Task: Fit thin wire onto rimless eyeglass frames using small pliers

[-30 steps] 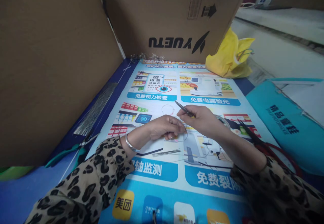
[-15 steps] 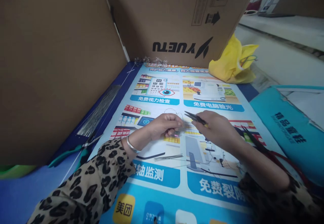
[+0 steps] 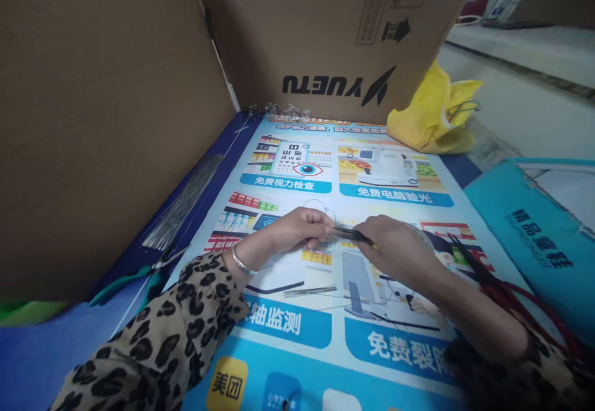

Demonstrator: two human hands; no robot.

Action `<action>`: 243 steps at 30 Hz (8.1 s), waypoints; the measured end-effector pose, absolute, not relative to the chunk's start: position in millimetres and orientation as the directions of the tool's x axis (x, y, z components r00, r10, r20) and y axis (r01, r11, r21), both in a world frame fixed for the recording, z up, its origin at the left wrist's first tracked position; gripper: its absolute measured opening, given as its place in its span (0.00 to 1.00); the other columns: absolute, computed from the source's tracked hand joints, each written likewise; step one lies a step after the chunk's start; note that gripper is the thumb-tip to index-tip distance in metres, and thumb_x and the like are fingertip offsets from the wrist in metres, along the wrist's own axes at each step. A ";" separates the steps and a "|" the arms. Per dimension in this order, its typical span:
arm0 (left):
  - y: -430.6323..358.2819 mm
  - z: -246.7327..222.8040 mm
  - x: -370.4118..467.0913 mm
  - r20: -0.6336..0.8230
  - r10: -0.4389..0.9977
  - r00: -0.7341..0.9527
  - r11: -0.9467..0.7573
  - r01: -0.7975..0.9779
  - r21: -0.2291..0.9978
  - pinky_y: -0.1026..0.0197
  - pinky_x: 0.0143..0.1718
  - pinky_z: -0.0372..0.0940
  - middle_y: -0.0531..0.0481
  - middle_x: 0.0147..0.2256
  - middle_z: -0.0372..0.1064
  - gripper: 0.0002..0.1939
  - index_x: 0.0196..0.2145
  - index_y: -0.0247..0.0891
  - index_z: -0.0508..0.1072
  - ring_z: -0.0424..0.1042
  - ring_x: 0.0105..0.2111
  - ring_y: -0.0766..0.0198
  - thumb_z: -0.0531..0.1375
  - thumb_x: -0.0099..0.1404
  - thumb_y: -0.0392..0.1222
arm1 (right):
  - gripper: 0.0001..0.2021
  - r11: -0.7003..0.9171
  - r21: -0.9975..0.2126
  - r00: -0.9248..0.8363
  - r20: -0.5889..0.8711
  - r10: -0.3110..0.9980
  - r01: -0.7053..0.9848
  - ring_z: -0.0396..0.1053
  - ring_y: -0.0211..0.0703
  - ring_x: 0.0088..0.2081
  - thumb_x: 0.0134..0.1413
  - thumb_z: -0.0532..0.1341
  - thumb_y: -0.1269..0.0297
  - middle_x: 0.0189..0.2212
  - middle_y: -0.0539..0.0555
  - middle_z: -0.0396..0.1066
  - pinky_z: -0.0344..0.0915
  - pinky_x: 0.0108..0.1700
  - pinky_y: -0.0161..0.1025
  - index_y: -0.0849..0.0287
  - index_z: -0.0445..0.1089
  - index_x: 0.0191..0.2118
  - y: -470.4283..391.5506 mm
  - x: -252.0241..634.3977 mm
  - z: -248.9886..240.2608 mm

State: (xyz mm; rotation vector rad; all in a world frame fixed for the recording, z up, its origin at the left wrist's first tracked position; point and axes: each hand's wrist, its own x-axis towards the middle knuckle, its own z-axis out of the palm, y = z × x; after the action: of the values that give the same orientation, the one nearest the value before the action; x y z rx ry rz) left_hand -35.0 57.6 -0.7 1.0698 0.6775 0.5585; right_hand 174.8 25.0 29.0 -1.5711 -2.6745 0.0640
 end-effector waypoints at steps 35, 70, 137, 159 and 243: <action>58.5 2.0 -37.8 -0.233 0.698 0.677 0.332 -0.018 0.943 0.71 0.17 0.49 0.59 0.15 0.60 0.05 0.27 0.32 0.68 0.56 0.13 0.77 0.60 0.53 0.36 | 0.10 0.463 0.008 -0.462 -0.052 0.885 0.886 0.66 0.43 0.34 0.56 0.51 0.64 0.31 0.53 0.70 0.53 0.33 0.38 0.58 0.69 0.32 21.9 171.3 24.8; 62.3 -3.9 -45.5 -0.187 0.607 0.772 0.248 0.039 0.968 0.67 0.21 0.54 0.58 0.15 0.60 0.06 0.30 0.31 0.70 0.56 0.14 0.76 0.60 0.53 0.37 | 0.14 0.498 -0.093 -0.506 -0.147 0.850 0.862 0.68 0.42 0.33 0.58 0.49 0.60 0.32 0.55 0.73 0.54 0.30 0.36 0.59 0.70 0.33 21.1 170.9 27.2; 44.6 -5.7 -22.9 0.059 0.932 0.358 -0.186 0.330 0.926 0.69 0.23 0.51 0.58 0.20 0.57 0.01 0.24 0.35 0.65 0.53 0.21 0.73 0.55 0.51 0.35 | 0.10 0.348 0.067 -0.346 -0.039 0.937 0.935 0.67 0.44 0.33 0.56 0.50 0.68 0.31 0.54 0.72 0.50 0.29 0.37 0.58 0.69 0.36 19.7 168.5 18.8; 45.3 13.3 -50.3 -0.110 0.959 0.260 0.042 0.253 0.967 0.70 0.18 0.53 0.59 0.15 0.58 0.07 0.26 0.35 0.65 0.56 0.14 0.75 0.57 0.55 0.41 | 0.19 0.429 -0.041 -0.428 0.034 0.903 0.902 0.65 0.50 0.43 0.57 0.53 0.55 0.39 0.58 0.68 0.59 0.38 0.40 0.56 0.65 0.51 6.3 149.1 7.2; 16.2 9.0 -37.0 -0.116 0.940 0.320 0.067 0.161 0.985 0.68 0.23 0.59 0.52 0.22 0.68 0.15 0.35 0.36 0.66 0.65 0.22 0.70 0.52 0.64 0.51 | 0.11 0.015 -0.969 -0.096 -0.009 0.995 0.246 0.67 0.35 0.26 0.50 0.60 0.59 0.27 0.49 0.70 0.64 0.30 0.34 0.56 0.68 0.39 2.7 140.1 -13.0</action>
State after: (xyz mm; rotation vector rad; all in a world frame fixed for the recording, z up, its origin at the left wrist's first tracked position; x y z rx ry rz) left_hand -37.0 16.2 9.0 1.3855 1.1033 0.8196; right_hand 140.1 2.7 -13.0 -1.3415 -1.4673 1.1498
